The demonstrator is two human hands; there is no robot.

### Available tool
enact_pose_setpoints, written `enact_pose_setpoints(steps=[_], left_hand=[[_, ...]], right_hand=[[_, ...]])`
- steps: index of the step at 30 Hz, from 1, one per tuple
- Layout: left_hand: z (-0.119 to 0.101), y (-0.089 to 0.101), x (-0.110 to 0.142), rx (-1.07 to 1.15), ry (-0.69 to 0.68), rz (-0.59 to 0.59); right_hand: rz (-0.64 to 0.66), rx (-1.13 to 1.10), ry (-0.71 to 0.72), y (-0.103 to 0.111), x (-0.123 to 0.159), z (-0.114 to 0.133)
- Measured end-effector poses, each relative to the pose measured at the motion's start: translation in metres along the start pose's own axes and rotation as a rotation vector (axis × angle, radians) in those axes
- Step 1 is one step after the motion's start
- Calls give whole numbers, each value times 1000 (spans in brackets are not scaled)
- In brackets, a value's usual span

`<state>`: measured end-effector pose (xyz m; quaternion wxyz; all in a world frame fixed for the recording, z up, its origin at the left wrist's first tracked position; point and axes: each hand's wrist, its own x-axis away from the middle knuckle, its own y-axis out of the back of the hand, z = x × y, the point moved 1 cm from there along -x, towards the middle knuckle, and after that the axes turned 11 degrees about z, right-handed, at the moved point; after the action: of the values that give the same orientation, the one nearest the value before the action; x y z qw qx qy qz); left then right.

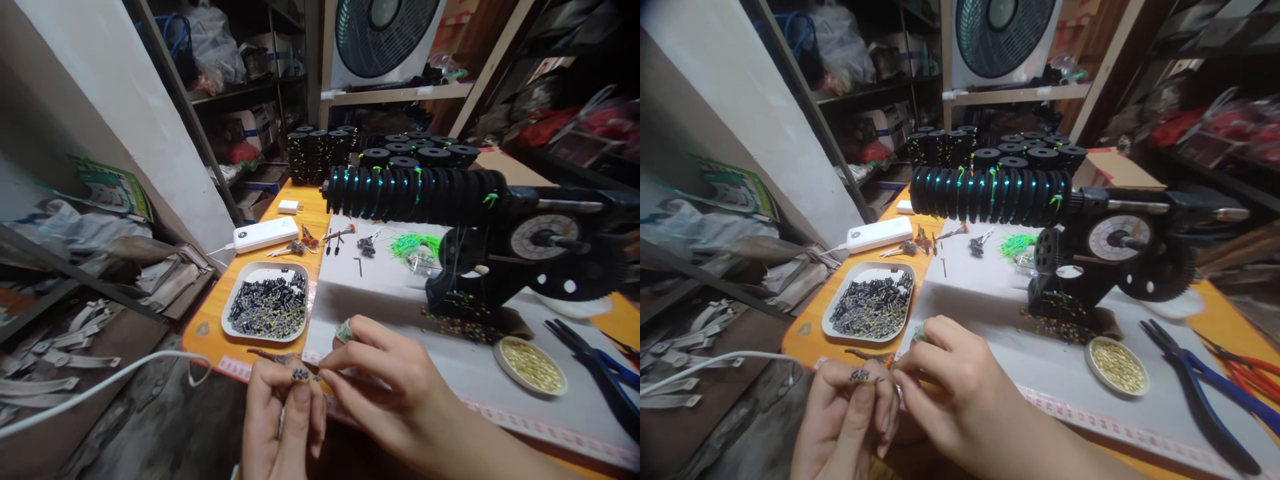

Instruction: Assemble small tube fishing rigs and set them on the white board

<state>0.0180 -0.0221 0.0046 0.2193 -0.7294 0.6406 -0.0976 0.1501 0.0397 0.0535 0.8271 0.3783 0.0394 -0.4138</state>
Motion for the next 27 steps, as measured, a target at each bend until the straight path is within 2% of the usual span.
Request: enact_pose_setpoints(steps=[4,9,16,23,27], left_hand=[[1,1,-1,-33,-15,-1],[0,2,-1,-49,27,-31],[-1,2,-2,-61,63,-86],[0,-1,-3,-60,-25,-37],[0,-2,-2,-78,2,-38]], right_hand=[[5,11,9,-1,0,-1],[-5,2,25,1,1,1],[-7,-40,-20,1,2,-1],[13,-30,-39,0,0,-1],[6,-39,-39,1,1,-1]])
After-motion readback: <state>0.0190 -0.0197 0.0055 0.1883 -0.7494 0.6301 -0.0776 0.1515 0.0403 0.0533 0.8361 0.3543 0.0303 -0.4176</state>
